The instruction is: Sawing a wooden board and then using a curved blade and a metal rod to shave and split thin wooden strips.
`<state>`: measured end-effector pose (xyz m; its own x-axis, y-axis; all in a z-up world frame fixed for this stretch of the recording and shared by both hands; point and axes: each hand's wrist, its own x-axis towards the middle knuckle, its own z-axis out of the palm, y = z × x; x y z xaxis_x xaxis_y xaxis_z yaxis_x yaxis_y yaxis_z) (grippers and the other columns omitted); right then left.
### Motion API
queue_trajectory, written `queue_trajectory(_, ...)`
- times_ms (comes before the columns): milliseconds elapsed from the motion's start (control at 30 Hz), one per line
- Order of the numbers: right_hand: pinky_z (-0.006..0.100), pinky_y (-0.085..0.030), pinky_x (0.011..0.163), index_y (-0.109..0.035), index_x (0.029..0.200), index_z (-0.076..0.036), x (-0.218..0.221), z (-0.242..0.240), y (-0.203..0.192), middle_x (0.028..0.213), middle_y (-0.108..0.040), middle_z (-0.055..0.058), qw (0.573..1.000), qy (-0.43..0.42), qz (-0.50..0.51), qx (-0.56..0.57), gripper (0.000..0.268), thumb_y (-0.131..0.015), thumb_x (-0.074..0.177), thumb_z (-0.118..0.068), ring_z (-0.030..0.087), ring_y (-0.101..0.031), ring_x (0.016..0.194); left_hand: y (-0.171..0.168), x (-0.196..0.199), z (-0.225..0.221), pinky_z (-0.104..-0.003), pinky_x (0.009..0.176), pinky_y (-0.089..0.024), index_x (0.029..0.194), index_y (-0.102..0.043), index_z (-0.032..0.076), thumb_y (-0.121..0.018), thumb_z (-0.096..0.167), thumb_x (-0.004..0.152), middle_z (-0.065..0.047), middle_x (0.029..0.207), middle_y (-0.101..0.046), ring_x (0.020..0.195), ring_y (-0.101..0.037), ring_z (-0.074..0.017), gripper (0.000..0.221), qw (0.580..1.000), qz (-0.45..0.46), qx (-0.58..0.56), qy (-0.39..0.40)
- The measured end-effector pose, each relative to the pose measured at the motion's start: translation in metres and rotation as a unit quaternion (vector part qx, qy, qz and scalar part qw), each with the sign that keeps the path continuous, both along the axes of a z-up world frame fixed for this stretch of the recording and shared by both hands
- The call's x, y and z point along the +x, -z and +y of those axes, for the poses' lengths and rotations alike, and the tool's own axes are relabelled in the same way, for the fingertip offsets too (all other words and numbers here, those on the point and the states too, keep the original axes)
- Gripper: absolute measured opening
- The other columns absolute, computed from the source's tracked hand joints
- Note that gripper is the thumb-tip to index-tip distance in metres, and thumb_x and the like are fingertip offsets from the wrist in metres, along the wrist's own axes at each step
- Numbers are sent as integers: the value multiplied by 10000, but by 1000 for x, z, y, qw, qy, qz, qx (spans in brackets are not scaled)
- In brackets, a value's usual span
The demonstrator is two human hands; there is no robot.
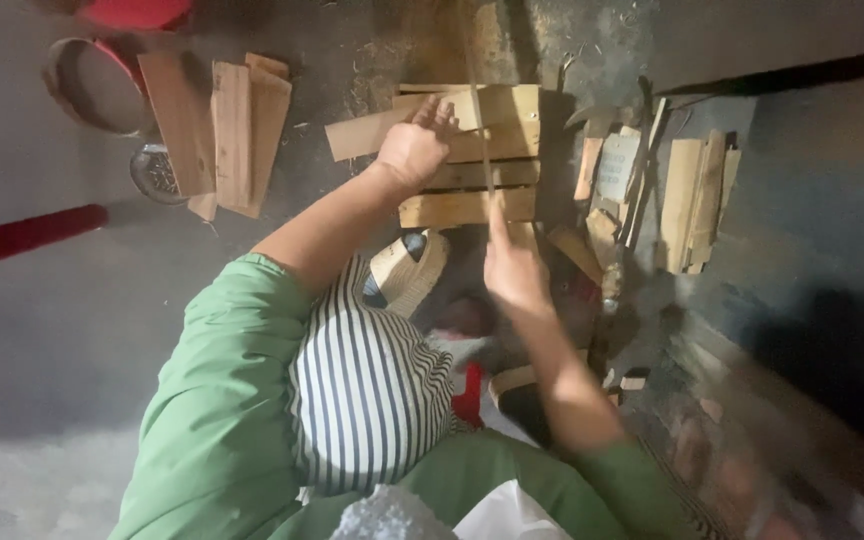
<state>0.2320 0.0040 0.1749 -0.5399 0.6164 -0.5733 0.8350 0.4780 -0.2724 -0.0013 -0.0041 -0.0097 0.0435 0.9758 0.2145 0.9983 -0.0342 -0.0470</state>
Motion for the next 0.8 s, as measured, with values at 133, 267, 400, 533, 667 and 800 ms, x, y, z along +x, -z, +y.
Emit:
queue_trajectory(133,580,-602,685,-75,1671,-296,-8,10,18,956,-716,342,999,20,31,-34,735,-467,1060,-178,496,-747,831,27,-2,5,-454,848,-585,1180,-772,146,-663,175,880,-116,1274,-727,1224,-636,-354,322,999,-18,-6,-30)
queue_trajectory(267,398,-602,498,-336,1627,-178,60,-37,44,841,-749,225,984,-91,36,146,736,-572,934,-103,296,-779,665,38,1,9,-435,805,-594,1101,-786,162,-681,163,854,-108,1183,-756,1156,-678,-340,269,999,-28,30,-32)
queue_trajectory(400,380,-587,426,-412,1601,-176,41,-23,30,819,-744,224,983,-96,48,147,715,-608,915,-128,282,-763,614,3,0,8,-446,820,-595,1093,-794,164,-705,161,822,-114,1162,-767,1141,-685,-347,285,999,0,46,-8)
queue_trajectory(533,595,-596,667,-130,1666,-330,-1,7,22,981,-706,373,999,12,51,-15,751,-510,1032,-194,523,-735,833,72,-2,6,-445,795,-612,1087,-798,159,-707,180,830,-97,1178,-765,1148,-686,-334,274,999,2,40,-26)
queue_trajectory(667,419,-583,428,-241,1661,-262,61,-44,68,835,-723,151,977,-104,13,188,784,-600,966,-208,273,-742,602,37,3,10,-512,710,-625,1108,-784,130,-676,153,833,-137,1211,-742,1133,-685,-384,296,997,-61,-16,-48)
queue_trajectory(800,580,-605,823,-73,1676,-323,47,-28,41,1348,-596,313,985,42,-115,-118,720,-423,1056,-218,477,-677,1145,-57,-3,14,-484,598,-622,925,-828,228,-600,162,849,-66,1003,-796,1024,-734,-325,248,995,-50,-79,-29)
